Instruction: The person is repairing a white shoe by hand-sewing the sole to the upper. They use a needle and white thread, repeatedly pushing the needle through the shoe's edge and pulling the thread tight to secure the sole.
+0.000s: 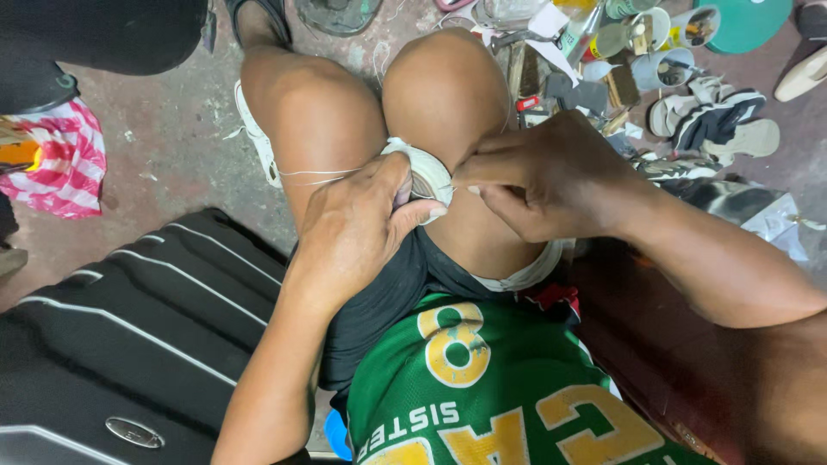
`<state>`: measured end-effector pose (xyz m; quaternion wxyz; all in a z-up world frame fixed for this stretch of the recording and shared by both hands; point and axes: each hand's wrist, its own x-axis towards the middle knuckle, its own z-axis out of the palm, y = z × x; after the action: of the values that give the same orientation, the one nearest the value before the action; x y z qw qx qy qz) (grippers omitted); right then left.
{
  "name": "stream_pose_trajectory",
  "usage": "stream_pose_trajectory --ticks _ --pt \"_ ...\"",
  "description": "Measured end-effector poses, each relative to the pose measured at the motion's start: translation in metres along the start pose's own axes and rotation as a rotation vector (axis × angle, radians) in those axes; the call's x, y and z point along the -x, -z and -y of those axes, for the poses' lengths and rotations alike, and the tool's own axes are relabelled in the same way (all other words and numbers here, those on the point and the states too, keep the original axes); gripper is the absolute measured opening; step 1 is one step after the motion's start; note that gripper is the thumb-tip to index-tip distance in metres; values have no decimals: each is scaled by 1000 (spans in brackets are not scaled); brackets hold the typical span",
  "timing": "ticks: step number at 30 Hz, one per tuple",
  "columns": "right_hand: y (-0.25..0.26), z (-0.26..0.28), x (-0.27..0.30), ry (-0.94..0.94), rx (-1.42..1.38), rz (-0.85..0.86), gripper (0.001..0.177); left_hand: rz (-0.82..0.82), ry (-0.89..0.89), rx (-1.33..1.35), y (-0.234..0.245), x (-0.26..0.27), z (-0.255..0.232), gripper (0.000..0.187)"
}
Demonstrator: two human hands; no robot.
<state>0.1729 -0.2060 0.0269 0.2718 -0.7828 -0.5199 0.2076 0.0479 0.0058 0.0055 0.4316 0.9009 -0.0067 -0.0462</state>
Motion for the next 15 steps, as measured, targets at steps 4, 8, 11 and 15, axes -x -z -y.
stream_pose_trajectory --ticks 4,8,11,15 --pt "2 -5 -4 11 -170 1 20 -10 -21 21 0 -2 2 38" --pt "-1 -5 -5 36 -146 -5 17 23 19 25 -1 -1 5 38" --pt "-2 -3 -8 16 -143 1 13 11 16 33 -3 0 7 38" --pt "-10 2 -14 -21 -73 2 5 -21 -4 30 -4 0 9 37"
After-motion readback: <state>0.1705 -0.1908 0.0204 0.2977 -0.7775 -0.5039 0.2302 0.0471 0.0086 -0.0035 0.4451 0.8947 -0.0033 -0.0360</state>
